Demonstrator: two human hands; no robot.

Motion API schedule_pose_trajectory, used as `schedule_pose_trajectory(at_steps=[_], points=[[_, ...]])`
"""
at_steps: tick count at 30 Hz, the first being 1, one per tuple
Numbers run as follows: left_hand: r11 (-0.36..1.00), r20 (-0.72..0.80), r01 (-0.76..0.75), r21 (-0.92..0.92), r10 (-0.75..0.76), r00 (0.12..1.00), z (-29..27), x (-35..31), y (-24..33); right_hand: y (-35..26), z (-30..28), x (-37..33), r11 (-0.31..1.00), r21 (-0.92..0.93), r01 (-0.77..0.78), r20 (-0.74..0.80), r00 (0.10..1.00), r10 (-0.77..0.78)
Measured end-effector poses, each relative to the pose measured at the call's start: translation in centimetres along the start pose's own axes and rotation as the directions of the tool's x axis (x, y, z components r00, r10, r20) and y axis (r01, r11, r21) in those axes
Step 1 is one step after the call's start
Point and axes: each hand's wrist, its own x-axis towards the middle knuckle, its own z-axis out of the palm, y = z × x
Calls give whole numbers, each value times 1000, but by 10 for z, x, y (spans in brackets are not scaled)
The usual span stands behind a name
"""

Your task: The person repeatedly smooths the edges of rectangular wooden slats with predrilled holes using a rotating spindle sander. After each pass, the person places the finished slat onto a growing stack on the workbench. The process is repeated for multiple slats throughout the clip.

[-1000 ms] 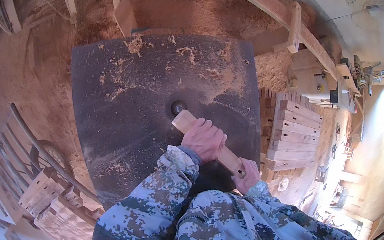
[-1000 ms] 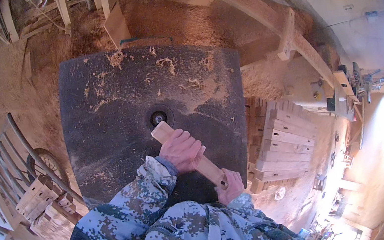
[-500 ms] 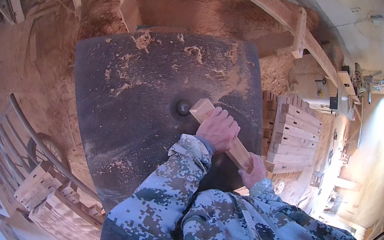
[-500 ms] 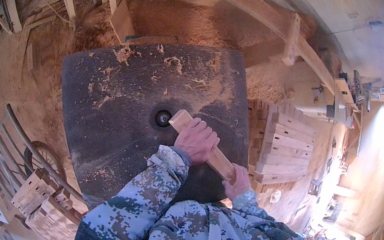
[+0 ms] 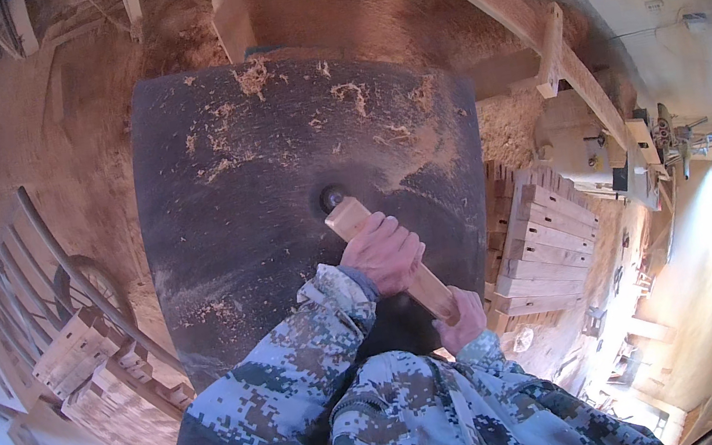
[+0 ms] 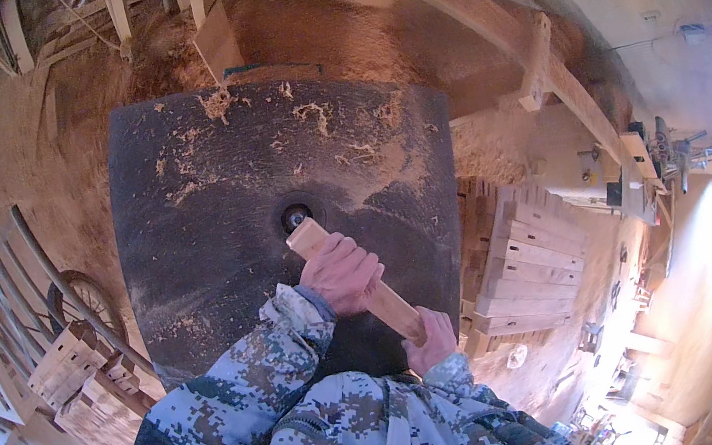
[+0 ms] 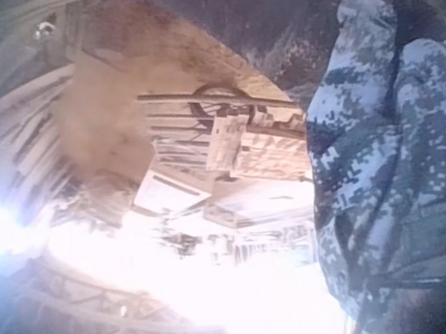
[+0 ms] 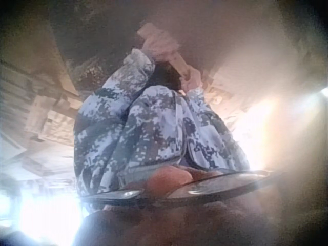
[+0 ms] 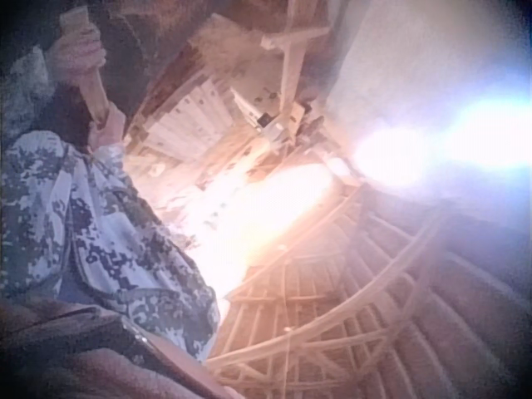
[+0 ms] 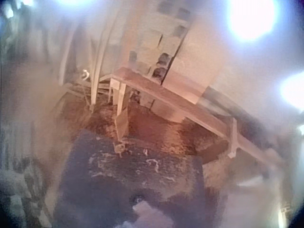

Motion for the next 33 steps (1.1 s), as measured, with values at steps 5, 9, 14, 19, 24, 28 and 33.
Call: schedule_pose_trajectory(at_steps=[5, 9, 14, 19, 24, 28, 33], points=[[999, 17, -36, -12, 36, 999, -12, 1, 9, 13, -8, -2, 989, 110, -99, 163, 983, 81], [992, -85, -115, -51, 111, 990, -7, 20, 18, 35, -30, 4, 898, 348, -270, 325, 933, 155], [998, 172, -48, 28, 42, 984, 9, 32, 7, 37, -24, 3, 998, 30, -51, 97, 994, 48], [997, 115, -73, 7, 71, 991, 20, 29, -2, 26, -3, 7, 998, -24, -58, -2, 998, 58], [997, 98, -79, -4, 79, 992, 19, 26, -5, 14, -2, 8, 995, -59, -76, -29, 997, 74], [999, 47, -46, -23, 47, 998, 13, 21, -5, 5, -1, 6, 997, -37, -61, -13, 998, 61], [1000, -31, -24, 4, 24, 999, 7, 9, 0, 3, -4, 5, 999, -16, 31, -20, 999, -32]])
